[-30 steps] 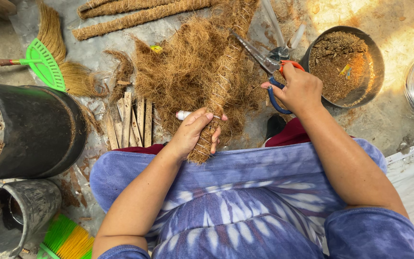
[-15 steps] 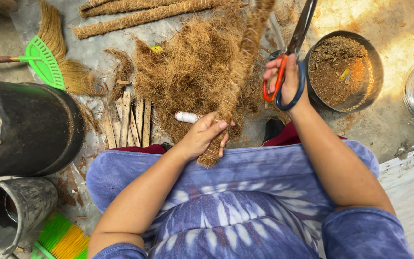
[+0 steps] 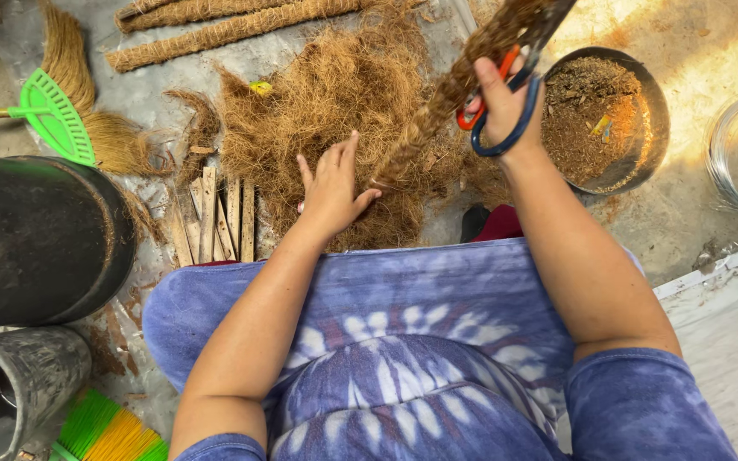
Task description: The person uses shears to cut a wire coil wrapped around a bundle of coconut fibers. They then spray the fibers with a liquid from a bottle, gather the fibers, and place them onto a wooden broom handle.
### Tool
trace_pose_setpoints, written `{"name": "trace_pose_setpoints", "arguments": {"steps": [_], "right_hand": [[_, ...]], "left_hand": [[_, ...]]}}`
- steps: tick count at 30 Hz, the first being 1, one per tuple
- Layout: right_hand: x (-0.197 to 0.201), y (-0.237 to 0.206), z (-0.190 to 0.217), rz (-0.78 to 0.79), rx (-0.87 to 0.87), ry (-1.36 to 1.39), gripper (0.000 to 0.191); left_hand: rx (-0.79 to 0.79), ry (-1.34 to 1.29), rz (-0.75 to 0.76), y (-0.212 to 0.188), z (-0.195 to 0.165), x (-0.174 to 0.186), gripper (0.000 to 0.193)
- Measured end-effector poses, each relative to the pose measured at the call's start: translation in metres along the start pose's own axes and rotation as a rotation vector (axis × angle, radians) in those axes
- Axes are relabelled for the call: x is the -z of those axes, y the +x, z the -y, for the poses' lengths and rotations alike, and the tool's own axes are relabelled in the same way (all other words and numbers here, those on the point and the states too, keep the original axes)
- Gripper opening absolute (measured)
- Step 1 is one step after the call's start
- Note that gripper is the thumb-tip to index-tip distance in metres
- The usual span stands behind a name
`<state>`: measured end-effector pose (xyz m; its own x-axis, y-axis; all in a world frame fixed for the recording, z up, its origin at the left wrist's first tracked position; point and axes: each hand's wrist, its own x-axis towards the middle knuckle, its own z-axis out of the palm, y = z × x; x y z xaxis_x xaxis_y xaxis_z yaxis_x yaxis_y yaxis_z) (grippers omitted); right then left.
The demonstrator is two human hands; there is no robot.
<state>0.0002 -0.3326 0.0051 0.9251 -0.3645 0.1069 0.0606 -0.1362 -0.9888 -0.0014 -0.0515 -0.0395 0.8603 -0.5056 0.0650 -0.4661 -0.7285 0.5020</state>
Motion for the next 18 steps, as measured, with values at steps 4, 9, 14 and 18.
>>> {"name": "trace_pose_setpoints", "arguments": {"steps": [4,9,14,18], "right_hand": [[-0.024,-0.033,-0.008,0.117,0.022,0.017,0.043],[-0.054,-0.082,-0.017,0.351,0.103,-0.182,0.026],[-0.053,-0.085,-0.014,0.470,0.136,-0.477,0.025],[-0.038,-0.071,-0.011,0.405,0.111,-0.424,0.030]], "left_hand": [[0.027,-0.332,0.035,-0.002,-0.003,0.006,0.096],[-0.077,-1.126,-0.068,-0.008,0.003,-0.003,0.068],[0.019,-1.048,-0.133,-0.010,0.017,-0.024,0.031],[0.114,-1.120,-0.227,-0.012,0.022,-0.031,0.026]]}}
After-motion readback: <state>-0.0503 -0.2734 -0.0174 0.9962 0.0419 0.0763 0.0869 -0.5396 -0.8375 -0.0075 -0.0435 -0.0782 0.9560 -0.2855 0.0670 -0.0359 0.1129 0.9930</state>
